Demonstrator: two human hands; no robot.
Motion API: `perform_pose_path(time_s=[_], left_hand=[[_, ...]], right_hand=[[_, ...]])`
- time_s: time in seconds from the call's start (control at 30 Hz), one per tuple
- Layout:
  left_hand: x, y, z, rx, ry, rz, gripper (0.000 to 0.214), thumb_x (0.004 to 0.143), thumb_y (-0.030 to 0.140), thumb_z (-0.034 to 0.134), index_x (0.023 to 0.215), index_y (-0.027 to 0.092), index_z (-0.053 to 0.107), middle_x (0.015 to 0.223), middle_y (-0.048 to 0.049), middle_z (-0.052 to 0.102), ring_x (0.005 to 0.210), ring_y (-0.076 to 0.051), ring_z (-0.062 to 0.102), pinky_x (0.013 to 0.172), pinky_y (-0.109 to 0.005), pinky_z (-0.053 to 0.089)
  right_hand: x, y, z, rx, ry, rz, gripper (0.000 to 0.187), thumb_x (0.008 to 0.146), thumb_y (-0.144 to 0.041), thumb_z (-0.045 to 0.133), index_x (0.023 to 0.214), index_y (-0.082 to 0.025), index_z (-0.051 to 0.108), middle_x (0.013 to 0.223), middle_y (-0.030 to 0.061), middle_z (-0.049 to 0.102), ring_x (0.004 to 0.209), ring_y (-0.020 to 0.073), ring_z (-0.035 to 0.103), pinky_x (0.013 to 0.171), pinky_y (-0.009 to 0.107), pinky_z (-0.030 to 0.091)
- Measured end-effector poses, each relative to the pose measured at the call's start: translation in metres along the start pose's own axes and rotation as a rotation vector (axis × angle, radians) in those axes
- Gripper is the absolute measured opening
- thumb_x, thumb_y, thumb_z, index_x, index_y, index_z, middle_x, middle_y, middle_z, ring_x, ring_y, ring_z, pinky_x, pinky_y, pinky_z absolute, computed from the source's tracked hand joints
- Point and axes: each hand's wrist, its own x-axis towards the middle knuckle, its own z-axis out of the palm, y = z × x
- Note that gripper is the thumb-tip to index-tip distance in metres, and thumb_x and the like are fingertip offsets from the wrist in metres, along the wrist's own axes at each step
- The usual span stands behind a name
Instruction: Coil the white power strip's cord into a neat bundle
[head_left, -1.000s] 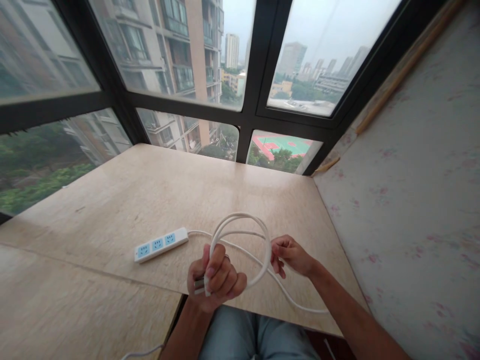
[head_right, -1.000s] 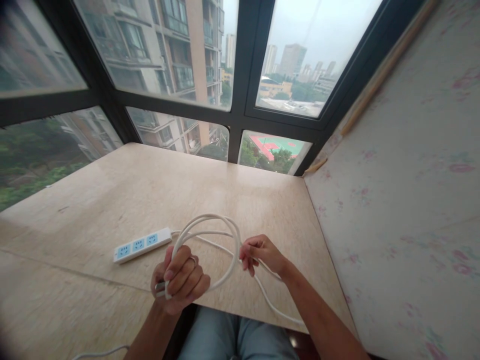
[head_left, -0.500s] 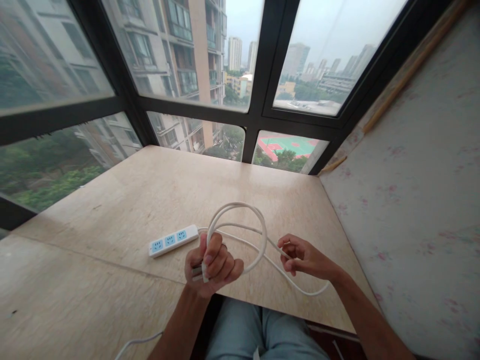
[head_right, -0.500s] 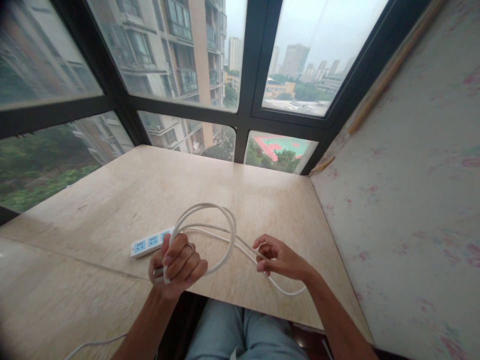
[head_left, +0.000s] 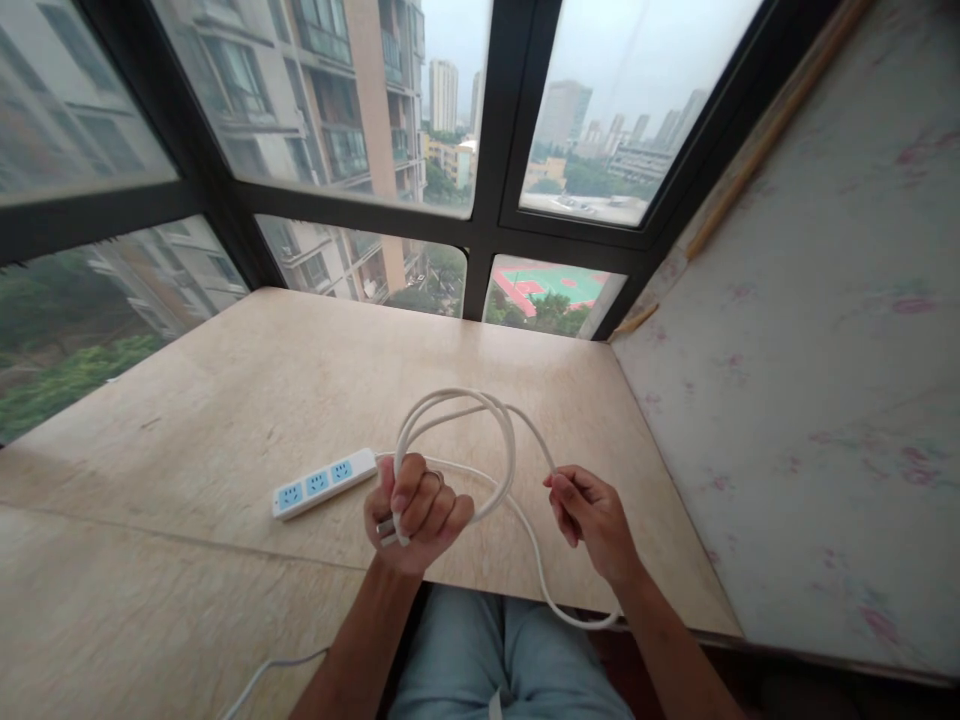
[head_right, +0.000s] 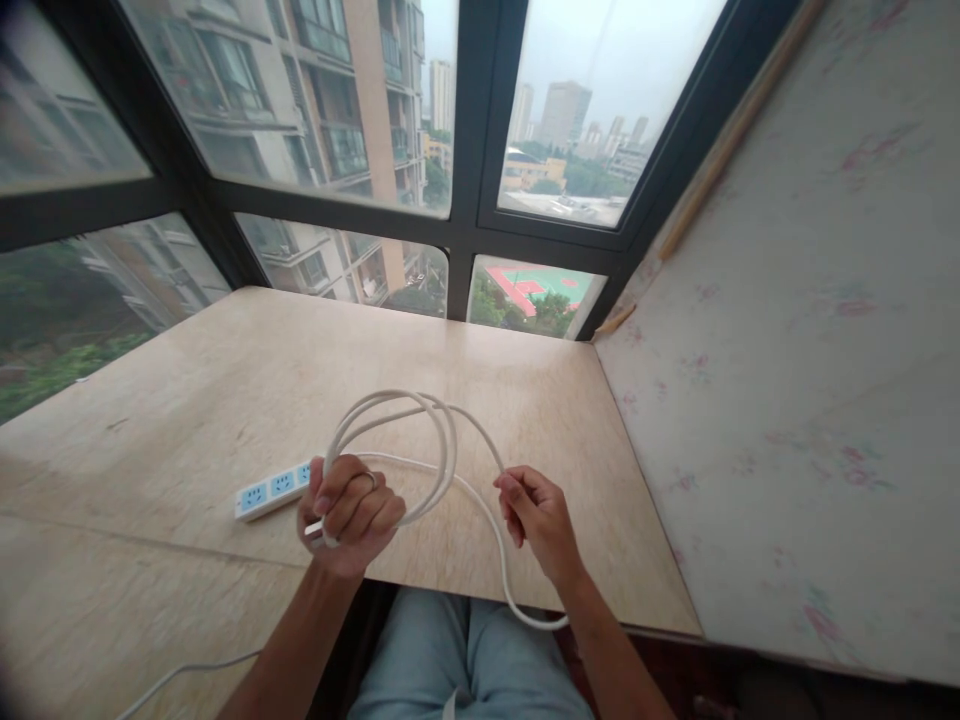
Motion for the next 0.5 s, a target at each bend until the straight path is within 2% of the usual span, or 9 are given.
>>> perform_pose_path(time_s=[0.1,0.23,0.33,0.5], left_hand=[[0.004,-0.017,0.0,0.037,0.048,0.024,0.049,0.094,0.043,0.045,0.055,0.019,0.029,0.034,0.0107,0.012,0.029,-0.006,0.009,0.042,-0.024,0.026],[0.01,-0.038,0.003,0.054,0.106,0.056,0.049,0.095,0.044,0.043,0.056,0.018,0.028,0.036,0.0095,0.014,0.033,-0.007,0.013,0.048,-0.025,0.028],[0.014,-0.049,0.003,0.076,0.139,0.076,0.05,0.094,0.046,0.044,0.057,0.018,0.027,0.038,0.0089,0.016,0.034,-0.007,0.016,0.051,-0.026,0.029],[0.02,-0.066,-0.001,0.017,0.157,0.091,0.053,0.092,0.054,0.043,0.056,0.018,0.031,0.038,0.0076,0.02,0.035,-0.008,0.022,0.052,-0.027,0.031]], right_hand=[[-0.008,-0.007,0.022,0.277,0.059,0.075,0.032,0.079,-0.05,0.068,0.08,-0.018,0.061,0.051,-0.0067,0.048,0.032,0.0024,0.031,0.031,0.016,0.016],[-0.011,-0.019,0.039,0.577,0.061,0.146,0.03,0.075,-0.044,0.073,0.086,-0.018,0.063,0.064,-0.0054,0.053,0.042,0.002,0.037,0.038,0.014,0.028],[-0.007,-0.022,0.042,0.655,0.045,0.17,0.028,0.072,-0.037,0.077,0.089,-0.019,0.065,0.075,-0.0038,0.057,0.052,0.0039,0.044,0.047,0.015,0.038],[0.002,-0.012,0.036,0.645,-0.031,0.198,0.029,0.074,-0.037,0.076,0.094,-0.019,0.067,0.077,-0.0008,0.06,0.066,0.01,0.053,0.057,0.02,0.044]])
